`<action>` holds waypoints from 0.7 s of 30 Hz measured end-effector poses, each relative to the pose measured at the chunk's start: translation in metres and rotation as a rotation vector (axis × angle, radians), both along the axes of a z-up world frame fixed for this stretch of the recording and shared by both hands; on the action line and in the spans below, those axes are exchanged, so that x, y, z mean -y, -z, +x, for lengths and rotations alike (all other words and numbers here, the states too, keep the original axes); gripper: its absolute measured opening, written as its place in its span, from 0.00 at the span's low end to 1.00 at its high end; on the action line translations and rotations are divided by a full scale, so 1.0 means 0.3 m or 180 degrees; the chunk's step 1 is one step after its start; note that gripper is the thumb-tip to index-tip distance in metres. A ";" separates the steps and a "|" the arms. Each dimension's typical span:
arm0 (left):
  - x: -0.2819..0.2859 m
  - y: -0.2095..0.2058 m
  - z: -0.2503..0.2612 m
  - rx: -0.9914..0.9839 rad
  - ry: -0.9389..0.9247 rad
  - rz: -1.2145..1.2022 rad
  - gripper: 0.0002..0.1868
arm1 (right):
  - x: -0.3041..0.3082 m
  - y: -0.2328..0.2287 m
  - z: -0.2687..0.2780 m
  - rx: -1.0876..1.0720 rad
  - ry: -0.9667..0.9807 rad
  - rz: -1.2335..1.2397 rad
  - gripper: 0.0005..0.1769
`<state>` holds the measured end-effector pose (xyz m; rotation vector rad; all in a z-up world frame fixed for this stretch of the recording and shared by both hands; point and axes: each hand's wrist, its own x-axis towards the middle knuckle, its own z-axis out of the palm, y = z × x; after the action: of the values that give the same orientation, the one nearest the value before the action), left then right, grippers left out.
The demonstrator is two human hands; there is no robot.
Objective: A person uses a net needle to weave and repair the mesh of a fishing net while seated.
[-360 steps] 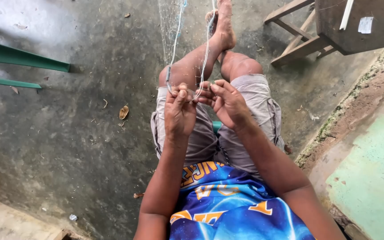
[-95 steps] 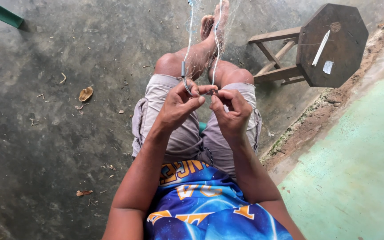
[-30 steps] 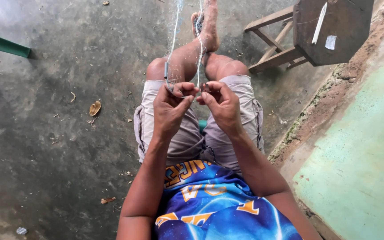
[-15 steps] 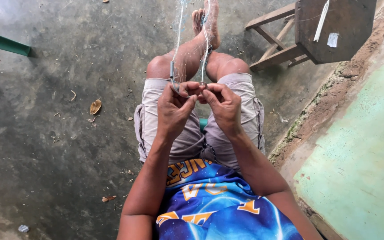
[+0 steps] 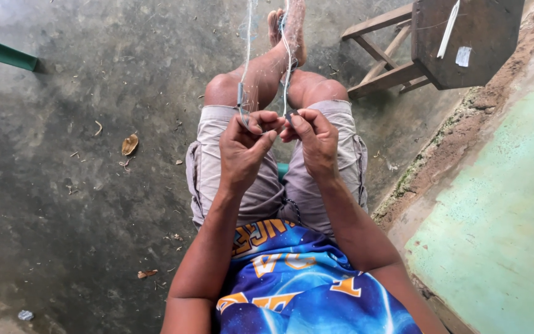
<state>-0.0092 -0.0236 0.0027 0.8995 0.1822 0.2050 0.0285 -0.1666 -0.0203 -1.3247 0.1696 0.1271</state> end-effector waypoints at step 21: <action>-0.017 -0.062 0.011 -0.0347 -0.0231 0.1794 0.24 | 0.006 0.058 -0.011 0.0024 -0.0155 0.0175 0.08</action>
<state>-0.0060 -0.0184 0.0214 1.4671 0.2648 0.2817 0.0253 -0.1683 -0.0378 -1.2748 0.1266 0.1669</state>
